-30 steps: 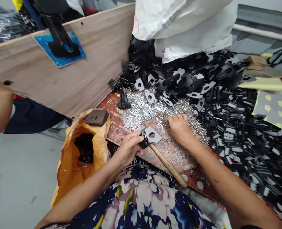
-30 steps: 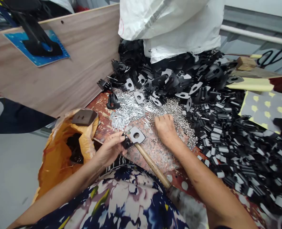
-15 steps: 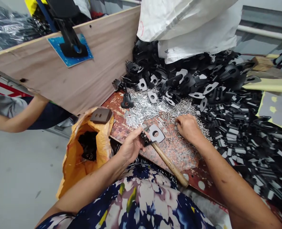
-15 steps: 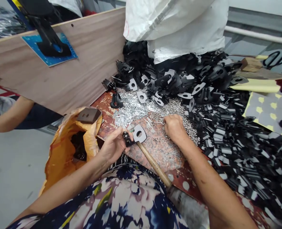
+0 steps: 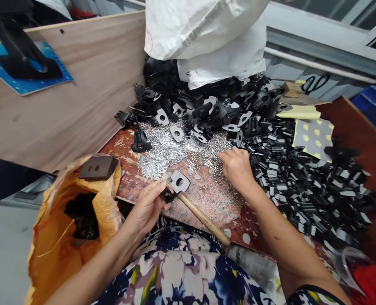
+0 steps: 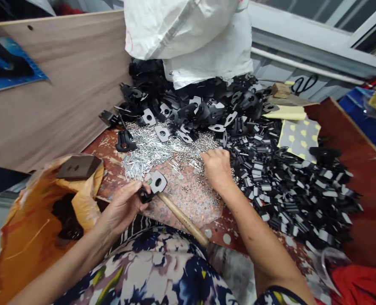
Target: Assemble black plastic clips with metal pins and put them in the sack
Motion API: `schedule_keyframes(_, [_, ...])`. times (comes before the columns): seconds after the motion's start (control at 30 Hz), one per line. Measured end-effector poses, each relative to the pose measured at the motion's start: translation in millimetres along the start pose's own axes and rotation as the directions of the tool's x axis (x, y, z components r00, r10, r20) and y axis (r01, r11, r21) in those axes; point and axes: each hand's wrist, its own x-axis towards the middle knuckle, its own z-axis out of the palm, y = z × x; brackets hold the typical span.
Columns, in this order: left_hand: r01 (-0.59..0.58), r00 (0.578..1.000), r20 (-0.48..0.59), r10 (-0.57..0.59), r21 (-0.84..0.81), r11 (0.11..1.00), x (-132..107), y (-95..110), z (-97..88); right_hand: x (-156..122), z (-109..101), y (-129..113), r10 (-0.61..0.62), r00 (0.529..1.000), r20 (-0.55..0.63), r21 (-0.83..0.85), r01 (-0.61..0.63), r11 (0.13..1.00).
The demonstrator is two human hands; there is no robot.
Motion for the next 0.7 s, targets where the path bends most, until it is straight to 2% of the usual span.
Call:
schedule_keyframes(0.07, [0.014,1.000,-0.004,-0.014,-0.011,1.000,1,-2,0.3,7,1,-18,-0.094,0.994,0.053,0.045,0.092,0.995])
schedule_keyframes(0.17, [0.031,1.000,0.004,-0.031,-0.021,0.999,1,-5,0.5,20,14,-43,-0.232,0.962,0.145,0.070,0.224,0.972])
schedule_keyframes(0.23, [0.037,0.999,0.018,-0.037,-0.023,0.999,0,-6,0.1,28,26,-50,-0.257,0.954,0.156,0.066,0.250,0.966])
schedule_keyframes(0.33, [0.041,0.999,0.022,-0.040,-0.038,0.998,-1,-4,-0.8,32,33,-47,-0.225,0.965,0.131,0.074,0.217,0.973])
schedule_keyframes(0.4, [0.049,0.999,0.018,-0.048,-0.056,0.997,-1,-2,-1.6,29,25,-46,-0.177,0.981,0.079,0.112,0.168,0.979])
schedule_keyframes(0.47, [0.059,0.998,0.012,-0.058,-0.070,0.996,0,-1,-2.2,22,8,-51,-0.123,0.992,-0.030,0.260,0.127,0.957])
schedule_keyframes(0.57, [0.062,0.998,-0.004,-0.063,-0.087,0.994,3,-1,-2.0,7,-25,-75,-0.121,0.980,-0.158,0.564,0.190,0.804])
schedule_keyframes(0.63, [0.063,0.998,-0.011,-0.064,-0.093,0.994,5,-2,-0.9,-1,-41,-96,-0.177,0.966,-0.186,0.663,0.257,0.703])
schedule_keyframes(0.7, [0.061,0.998,-0.017,-0.063,-0.099,0.993,6,-3,0.5,-5,-46,-113,-0.196,0.960,-0.200,0.698,0.280,0.659])
